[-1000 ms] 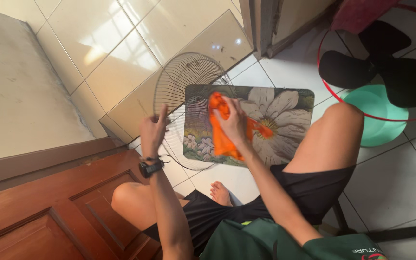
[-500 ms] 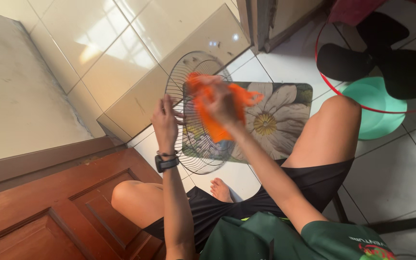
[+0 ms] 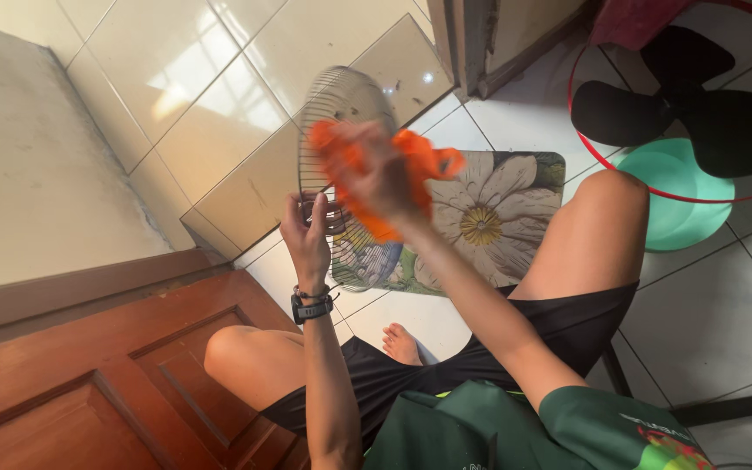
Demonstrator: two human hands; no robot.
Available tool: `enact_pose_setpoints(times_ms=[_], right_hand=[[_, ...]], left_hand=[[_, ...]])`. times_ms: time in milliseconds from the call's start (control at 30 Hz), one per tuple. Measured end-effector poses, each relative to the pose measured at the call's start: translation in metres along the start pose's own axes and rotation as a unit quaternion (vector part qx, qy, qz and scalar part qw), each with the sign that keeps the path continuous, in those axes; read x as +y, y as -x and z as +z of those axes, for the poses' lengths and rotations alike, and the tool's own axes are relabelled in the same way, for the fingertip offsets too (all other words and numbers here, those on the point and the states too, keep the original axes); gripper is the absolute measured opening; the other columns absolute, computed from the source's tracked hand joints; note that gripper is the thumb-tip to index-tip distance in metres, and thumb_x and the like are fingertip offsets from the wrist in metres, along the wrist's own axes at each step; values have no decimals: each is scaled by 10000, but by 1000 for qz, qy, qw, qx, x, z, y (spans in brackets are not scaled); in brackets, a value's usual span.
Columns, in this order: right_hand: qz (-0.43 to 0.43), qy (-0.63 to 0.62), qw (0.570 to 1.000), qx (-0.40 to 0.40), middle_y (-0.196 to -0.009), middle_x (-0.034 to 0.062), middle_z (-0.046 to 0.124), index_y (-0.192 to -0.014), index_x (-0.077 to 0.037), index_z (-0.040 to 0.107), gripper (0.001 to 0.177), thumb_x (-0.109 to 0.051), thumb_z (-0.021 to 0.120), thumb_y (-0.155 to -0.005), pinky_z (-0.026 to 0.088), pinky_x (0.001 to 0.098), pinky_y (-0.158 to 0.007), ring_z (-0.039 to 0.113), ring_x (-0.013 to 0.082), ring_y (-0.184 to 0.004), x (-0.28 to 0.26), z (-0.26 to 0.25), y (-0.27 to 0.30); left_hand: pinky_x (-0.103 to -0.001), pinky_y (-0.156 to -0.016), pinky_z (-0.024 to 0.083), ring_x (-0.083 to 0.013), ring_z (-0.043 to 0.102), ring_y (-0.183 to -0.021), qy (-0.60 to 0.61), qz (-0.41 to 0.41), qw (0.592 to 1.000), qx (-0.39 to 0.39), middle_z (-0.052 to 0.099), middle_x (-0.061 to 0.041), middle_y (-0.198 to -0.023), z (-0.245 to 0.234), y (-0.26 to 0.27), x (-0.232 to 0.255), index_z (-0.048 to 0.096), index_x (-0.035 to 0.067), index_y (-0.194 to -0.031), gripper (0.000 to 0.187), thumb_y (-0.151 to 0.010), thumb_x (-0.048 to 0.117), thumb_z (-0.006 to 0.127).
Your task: The person cleans a standing fan by wiping the metal cage with a cloth and sponge. They dip the sponge into a bucket of water, wring it out, and wipe the fan's front and back cages. The person also moves a second fan aside to access the workspace.
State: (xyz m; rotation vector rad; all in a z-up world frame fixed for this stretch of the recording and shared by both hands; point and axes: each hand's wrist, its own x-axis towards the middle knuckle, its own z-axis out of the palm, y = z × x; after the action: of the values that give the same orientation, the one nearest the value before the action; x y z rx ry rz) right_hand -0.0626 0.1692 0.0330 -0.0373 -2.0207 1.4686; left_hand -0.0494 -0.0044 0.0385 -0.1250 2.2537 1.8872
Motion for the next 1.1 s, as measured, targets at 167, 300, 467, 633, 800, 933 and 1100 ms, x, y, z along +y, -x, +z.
enact_pose_setpoints(times_ms=[167, 300, 467, 633, 800, 933, 1100], right_hand=[[244, 159, 951, -104, -1091, 151, 679, -1179, -92, 658, 346, -220, 793, -888, 565, 434, -847, 680, 355, -1027, 70, -27, 11], [183, 86, 976, -85, -1128, 149, 670, -1226, -86, 630, 367, -201, 774, -908, 565, 426, -884, 680, 342, -1058, 38, -14, 58], [58, -1, 992, -114, -1184, 134, 647, -1279, -113, 636, 418, -216, 763, -895, 552, 418, -938, 679, 299, -1087, -52, 19, 64], [7, -1, 998, -68, -1164, 68, 670, -1283, -117, 628, 398, -301, 759, -957, 589, 376, -904, 699, 237, -1089, -13, 29, 44], [164, 150, 975, -25, -1159, 104, 692, -1289, -72, 602, 376, -260, 722, -986, 577, 370, -804, 700, 262, -1003, 55, -5, 21], [212, 48, 975, -53, -1263, 75, 657, -1351, -143, 582, 402, -246, 696, -979, 594, 369, -841, 708, 259, -1028, 20, 6, 23], [-39, 31, 994, -102, -1190, 109, 649, -1309, -127, 634, 476, -273, 810, -890, 573, 370, -835, 693, 284, -1039, -10, 37, 45]], left_hand=[[-382, -738, 644, -269, 766, -923, 107, 30, 992, -53, 694, -193, -1041, -9, 7, 16, 426, 54, -1272, 321, -1023, 191, 578], [-365, -838, 631, -251, 746, -965, -41, -17, 995, -94, 722, -222, -1009, -40, -2, 20, 339, 105, -1457, 549, -1000, 234, 615], [-383, -744, 611, -253, 734, -908, -143, 47, 984, 90, 727, -144, -992, -39, -49, 17, 650, -40, -1098, 408, -1035, 363, 661], [-284, -534, 437, -207, 650, -647, -145, 43, 985, 83, 648, -78, -714, -45, -44, 18, 690, -33, -939, 483, -1114, 400, 565], [-212, -343, 383, -181, 751, -587, -25, -49, 993, 103, 608, -20, -609, -32, -15, 15, 577, 1, -888, 504, -1104, 428, 419], [-247, -423, 460, -167, 705, -562, -62, 10, 996, 57, 564, -18, -623, -23, -11, 15, 620, 49, -1111, 387, -1070, 363, 397], [-324, -605, 479, -218, 555, -653, -288, 88, 945, 123, 612, -114, -709, -33, -26, 5, 647, -52, -955, 512, -1159, 389, 483]])
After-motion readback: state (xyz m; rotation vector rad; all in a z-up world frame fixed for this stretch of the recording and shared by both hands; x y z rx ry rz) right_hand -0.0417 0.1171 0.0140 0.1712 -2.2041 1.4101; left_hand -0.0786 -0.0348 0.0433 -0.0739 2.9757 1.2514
